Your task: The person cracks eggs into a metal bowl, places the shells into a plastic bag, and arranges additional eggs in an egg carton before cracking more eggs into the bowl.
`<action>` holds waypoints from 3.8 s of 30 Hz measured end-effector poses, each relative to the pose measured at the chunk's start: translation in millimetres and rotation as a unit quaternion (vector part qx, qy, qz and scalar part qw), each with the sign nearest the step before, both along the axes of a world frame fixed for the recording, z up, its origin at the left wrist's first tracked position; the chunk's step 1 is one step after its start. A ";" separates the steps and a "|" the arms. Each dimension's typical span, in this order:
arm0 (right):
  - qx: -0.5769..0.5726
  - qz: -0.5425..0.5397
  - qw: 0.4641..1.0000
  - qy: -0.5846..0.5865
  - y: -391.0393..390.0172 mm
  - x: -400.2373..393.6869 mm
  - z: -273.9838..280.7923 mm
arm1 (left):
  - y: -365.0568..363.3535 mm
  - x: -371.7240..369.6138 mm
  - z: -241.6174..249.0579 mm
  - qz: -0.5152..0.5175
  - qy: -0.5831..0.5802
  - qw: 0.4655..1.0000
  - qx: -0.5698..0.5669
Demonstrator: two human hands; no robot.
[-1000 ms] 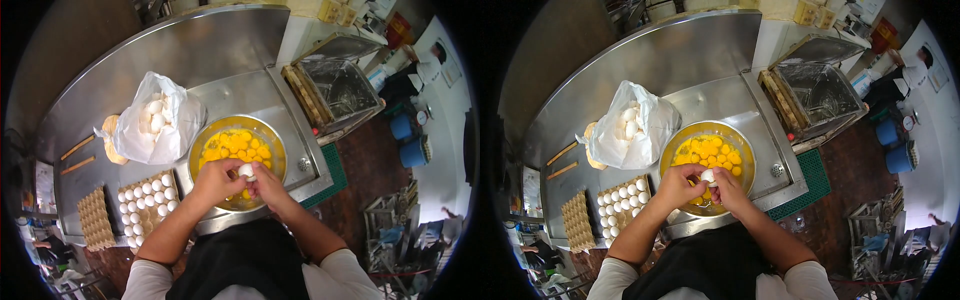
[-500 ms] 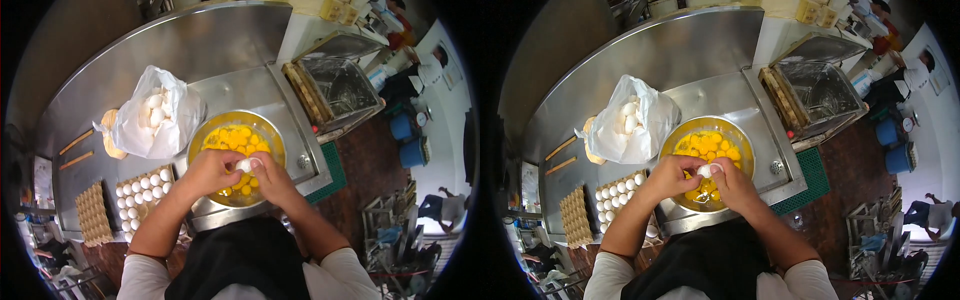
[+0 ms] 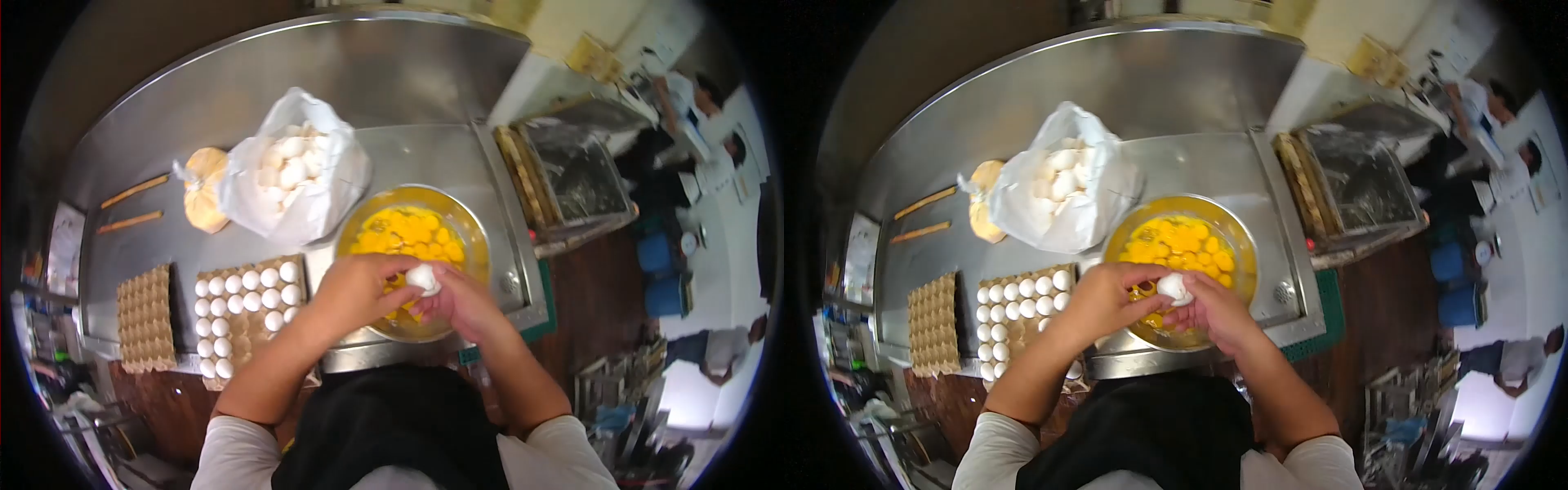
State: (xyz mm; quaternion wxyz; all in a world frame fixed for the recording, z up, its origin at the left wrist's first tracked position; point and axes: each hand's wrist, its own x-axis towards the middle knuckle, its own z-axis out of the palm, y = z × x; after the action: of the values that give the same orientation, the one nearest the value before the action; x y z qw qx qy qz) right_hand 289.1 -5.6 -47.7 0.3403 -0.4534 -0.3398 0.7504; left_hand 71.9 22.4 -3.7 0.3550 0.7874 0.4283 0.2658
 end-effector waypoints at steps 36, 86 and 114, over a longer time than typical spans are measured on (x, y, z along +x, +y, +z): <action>0.493 0.225 0.735 -0.407 20.1 -292.5 -61.4 | -65.3 -265.7 -85.6 0.281 0.200 0.938 0.031; 0.046 -0.246 0.968 -0.023 -52.2 1.0 -33.0 | -7.5 57.0 -27.9 -0.077 -0.007 0.997 -0.014; 0.019 -0.128 0.987 -0.094 -22.7 6.0 -39.4 | 3.7 45.8 -55.4 0.069 -0.118 0.962 -0.237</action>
State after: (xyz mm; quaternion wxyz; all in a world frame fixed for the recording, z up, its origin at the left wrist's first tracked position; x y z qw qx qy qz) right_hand 295.1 -28.3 -87.1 0.4086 -0.5551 -0.3241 0.6480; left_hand 117.7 26.1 -59.1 0.5602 0.6120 0.4876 0.2718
